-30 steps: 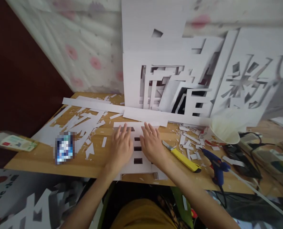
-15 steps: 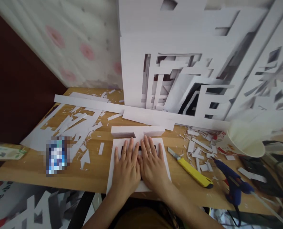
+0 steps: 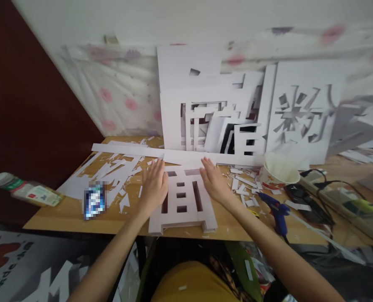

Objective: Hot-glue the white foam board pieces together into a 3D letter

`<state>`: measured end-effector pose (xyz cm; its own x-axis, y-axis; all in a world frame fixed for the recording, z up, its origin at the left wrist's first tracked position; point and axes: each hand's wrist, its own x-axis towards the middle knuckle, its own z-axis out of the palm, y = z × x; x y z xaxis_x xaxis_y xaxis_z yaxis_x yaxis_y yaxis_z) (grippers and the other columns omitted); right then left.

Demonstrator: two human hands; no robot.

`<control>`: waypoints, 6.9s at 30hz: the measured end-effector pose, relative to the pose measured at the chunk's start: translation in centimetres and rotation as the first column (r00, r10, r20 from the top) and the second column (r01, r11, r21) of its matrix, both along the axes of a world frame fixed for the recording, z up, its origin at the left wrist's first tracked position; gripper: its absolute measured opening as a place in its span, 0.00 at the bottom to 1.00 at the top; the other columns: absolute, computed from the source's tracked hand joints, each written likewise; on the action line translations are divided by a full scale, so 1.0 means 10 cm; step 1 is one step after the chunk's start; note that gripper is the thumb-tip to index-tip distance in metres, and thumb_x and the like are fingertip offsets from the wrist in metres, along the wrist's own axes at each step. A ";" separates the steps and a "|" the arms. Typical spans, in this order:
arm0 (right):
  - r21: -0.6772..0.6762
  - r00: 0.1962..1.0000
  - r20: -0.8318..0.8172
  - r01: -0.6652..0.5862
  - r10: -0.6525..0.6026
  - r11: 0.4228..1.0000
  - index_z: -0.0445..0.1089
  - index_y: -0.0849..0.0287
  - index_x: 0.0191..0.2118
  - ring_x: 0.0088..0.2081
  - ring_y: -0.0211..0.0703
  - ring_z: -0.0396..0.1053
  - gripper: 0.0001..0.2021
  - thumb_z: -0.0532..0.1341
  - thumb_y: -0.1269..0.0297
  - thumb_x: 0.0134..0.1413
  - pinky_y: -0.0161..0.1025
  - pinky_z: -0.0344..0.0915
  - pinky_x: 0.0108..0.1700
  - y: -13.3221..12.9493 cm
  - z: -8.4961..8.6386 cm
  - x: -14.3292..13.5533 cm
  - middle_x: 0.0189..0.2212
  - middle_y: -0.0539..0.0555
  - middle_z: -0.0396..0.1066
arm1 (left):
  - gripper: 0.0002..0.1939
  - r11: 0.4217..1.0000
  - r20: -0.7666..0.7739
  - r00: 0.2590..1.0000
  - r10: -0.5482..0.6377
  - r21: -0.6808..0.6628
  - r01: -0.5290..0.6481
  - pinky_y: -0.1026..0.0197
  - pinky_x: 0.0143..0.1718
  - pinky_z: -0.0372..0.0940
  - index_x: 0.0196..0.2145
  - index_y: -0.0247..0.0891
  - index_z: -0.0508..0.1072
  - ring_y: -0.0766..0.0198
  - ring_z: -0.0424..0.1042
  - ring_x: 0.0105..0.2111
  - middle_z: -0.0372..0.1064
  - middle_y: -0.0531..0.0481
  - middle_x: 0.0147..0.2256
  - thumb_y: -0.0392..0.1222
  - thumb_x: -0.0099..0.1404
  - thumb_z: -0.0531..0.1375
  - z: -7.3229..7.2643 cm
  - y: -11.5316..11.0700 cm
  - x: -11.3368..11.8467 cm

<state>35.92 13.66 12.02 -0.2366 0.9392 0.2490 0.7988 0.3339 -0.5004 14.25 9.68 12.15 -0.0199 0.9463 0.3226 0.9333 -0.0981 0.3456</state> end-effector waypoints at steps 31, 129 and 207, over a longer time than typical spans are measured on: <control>0.001 0.914 0.383 -0.144 0.133 0.990 0.54 0.72 0.71 0.73 0.58 0.45 0.29 0.45 0.58 0.72 0.63 0.43 0.70 -0.34 -0.52 -0.28 0.71 0.66 0.47 | 0.35 0.903 -0.234 0.881 -0.412 -0.233 0.360 0.39 0.72 0.41 0.71 0.31 0.51 0.52 0.45 0.72 0.44 0.36 0.72 0.57 0.76 0.41 -0.58 -0.09 0.09; -0.070 0.932 -0.362 -0.033 0.005 0.997 0.80 0.52 0.41 0.42 0.53 0.78 0.13 0.56 0.63 0.65 0.43 0.69 0.45 -1.46 -0.88 -0.41 0.42 0.57 0.82 | 0.46 0.906 0.422 0.803 0.421 -0.142 -0.400 0.48 0.50 0.68 0.66 0.36 0.59 0.43 0.76 0.50 0.81 0.42 0.42 0.55 0.54 0.67 -0.09 -1.05 -0.13; -0.126 0.948 0.307 -0.047 0.084 0.991 0.74 0.59 0.55 0.39 0.46 0.78 0.18 0.53 0.71 0.66 0.38 0.69 0.44 -2.44 -0.57 1.03 0.37 0.59 0.81 | 0.41 0.937 0.255 0.903 0.346 -0.059 -0.343 0.47 0.50 0.68 0.63 0.37 0.63 0.43 0.76 0.47 0.80 0.45 0.37 0.58 0.57 0.64 -0.03 -0.83 -0.10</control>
<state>46.22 -10.71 6.33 -0.3465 0.9370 0.0436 0.8991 0.3450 -0.2695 13.28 1.34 11.82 -0.4264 0.8691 0.2506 0.7864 0.2193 0.5775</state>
